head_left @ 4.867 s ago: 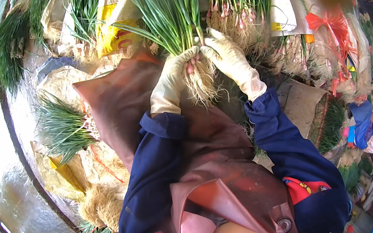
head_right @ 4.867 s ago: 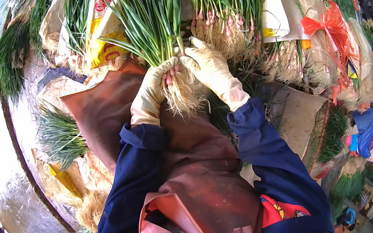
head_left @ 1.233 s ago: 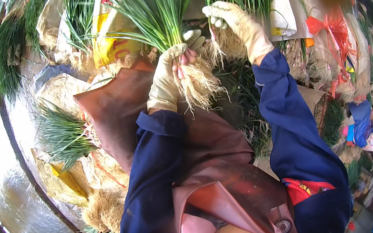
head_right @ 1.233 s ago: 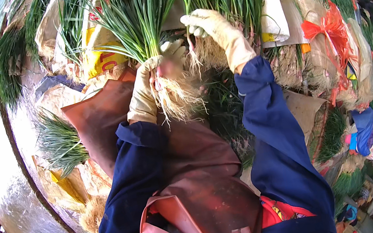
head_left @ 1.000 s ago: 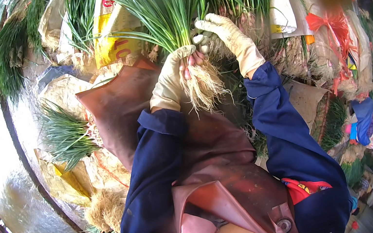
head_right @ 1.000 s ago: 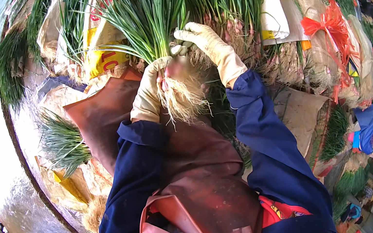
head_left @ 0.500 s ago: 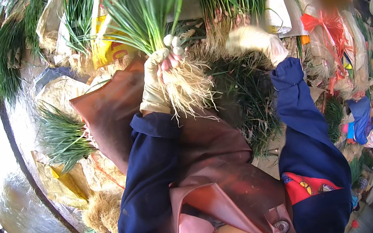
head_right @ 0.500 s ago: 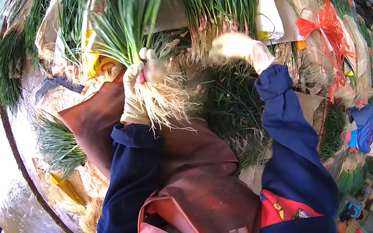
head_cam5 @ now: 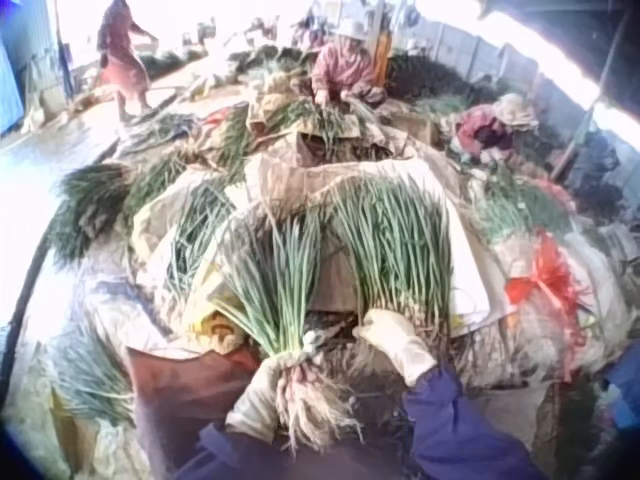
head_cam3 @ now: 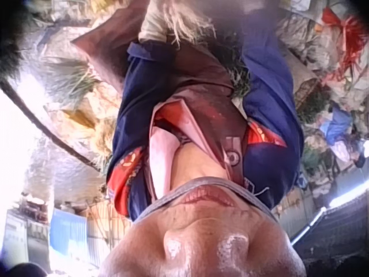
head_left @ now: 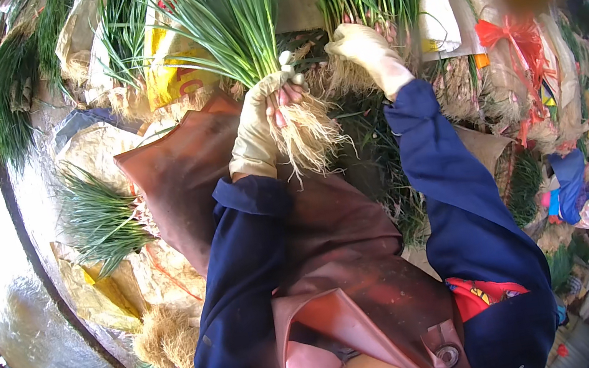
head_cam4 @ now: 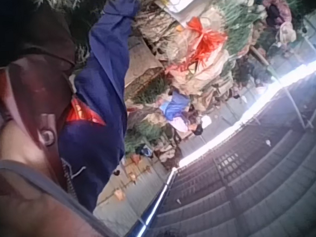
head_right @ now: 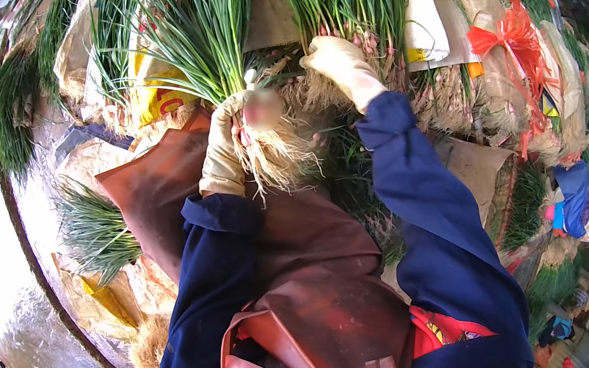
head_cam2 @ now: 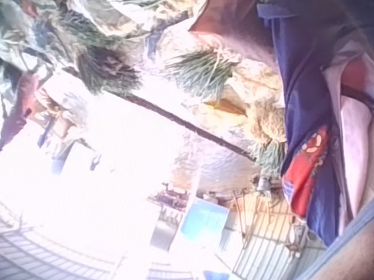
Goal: The person cleans scallions by removing outer skins and debris from the bulbs and roots by hand. They pick up bunches of scallions, strip away waste, and place the cleaned vegetables onto a pile.
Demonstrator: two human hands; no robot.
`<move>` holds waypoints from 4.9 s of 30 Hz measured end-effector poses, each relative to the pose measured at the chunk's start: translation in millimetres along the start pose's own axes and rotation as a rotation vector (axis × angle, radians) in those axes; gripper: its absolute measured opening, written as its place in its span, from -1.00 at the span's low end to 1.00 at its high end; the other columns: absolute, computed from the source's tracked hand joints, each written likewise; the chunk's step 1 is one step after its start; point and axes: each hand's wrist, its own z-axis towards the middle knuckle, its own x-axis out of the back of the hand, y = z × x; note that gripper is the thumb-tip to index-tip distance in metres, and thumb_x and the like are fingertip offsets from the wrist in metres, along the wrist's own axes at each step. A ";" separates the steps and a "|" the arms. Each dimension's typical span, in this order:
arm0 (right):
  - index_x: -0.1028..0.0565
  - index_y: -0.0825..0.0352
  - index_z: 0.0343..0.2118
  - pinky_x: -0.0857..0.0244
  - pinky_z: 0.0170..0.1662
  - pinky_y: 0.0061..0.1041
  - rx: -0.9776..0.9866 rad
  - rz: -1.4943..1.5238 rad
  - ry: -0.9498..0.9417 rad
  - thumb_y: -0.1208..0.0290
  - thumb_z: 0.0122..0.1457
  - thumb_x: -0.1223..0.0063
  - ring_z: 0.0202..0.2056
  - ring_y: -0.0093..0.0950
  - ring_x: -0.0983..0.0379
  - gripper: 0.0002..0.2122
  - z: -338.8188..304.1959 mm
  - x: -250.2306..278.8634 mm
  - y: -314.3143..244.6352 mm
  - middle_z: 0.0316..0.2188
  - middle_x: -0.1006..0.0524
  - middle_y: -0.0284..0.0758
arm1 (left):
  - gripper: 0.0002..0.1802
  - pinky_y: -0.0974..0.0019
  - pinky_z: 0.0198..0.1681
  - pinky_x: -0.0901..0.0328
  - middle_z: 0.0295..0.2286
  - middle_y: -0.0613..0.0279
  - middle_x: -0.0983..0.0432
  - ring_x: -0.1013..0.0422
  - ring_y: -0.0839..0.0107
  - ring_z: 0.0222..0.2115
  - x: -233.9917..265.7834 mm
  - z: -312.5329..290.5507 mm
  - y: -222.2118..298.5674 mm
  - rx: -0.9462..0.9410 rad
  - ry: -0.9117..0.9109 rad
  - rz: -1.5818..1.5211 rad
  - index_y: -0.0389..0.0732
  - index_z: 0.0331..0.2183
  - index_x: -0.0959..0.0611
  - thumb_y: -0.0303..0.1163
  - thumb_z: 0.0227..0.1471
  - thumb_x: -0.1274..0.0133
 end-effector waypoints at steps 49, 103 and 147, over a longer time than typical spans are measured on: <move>-0.54 0.32 -0.61 -0.27 -0.60 -0.42 0.007 -0.303 0.381 0.24 0.03 -0.03 -0.65 -0.43 -0.43 -0.75 27.5 -14.1 -12.2 -0.72 -0.48 -0.27 | -0.66 0.38 -0.33 -0.36 -0.39 0.07 -0.50 -0.44 0.31 -0.41 -0.3 5.4 -22.2 0.023 0.014 -0.064 -0.39 -0.18 -0.48 -0.41 -0.03 -0.04; -0.53 0.18 -0.40 -0.18 -0.52 -0.56 -0.106 0.212 0.324 -0.02 0.12 0.09 -0.56 -0.62 -0.36 -0.65 -43.3 14.3 -30.3 -0.62 -0.45 -0.53 | -0.55 0.34 -0.33 -0.38 -0.35 0.07 -0.51 -0.44 0.29 -0.43 -13.8 -0.2 -20.8 0.020 -0.138 -0.140 -0.36 -0.07 -0.42 -0.40 -0.03 -0.02; -0.50 0.30 -0.34 -0.33 -0.29 -0.43 0.310 0.454 0.236 0.22 0.10 0.07 -0.39 -0.35 -0.48 -0.75 -105.8 -22.4 -19.5 -0.46 -0.53 -0.24 | -0.54 0.43 -0.33 -0.36 -0.36 0.08 -0.45 -0.40 0.41 -0.44 6.9 24.0 -26.6 0.015 -0.138 -0.060 -0.50 -0.11 -0.37 -0.43 -0.03 0.01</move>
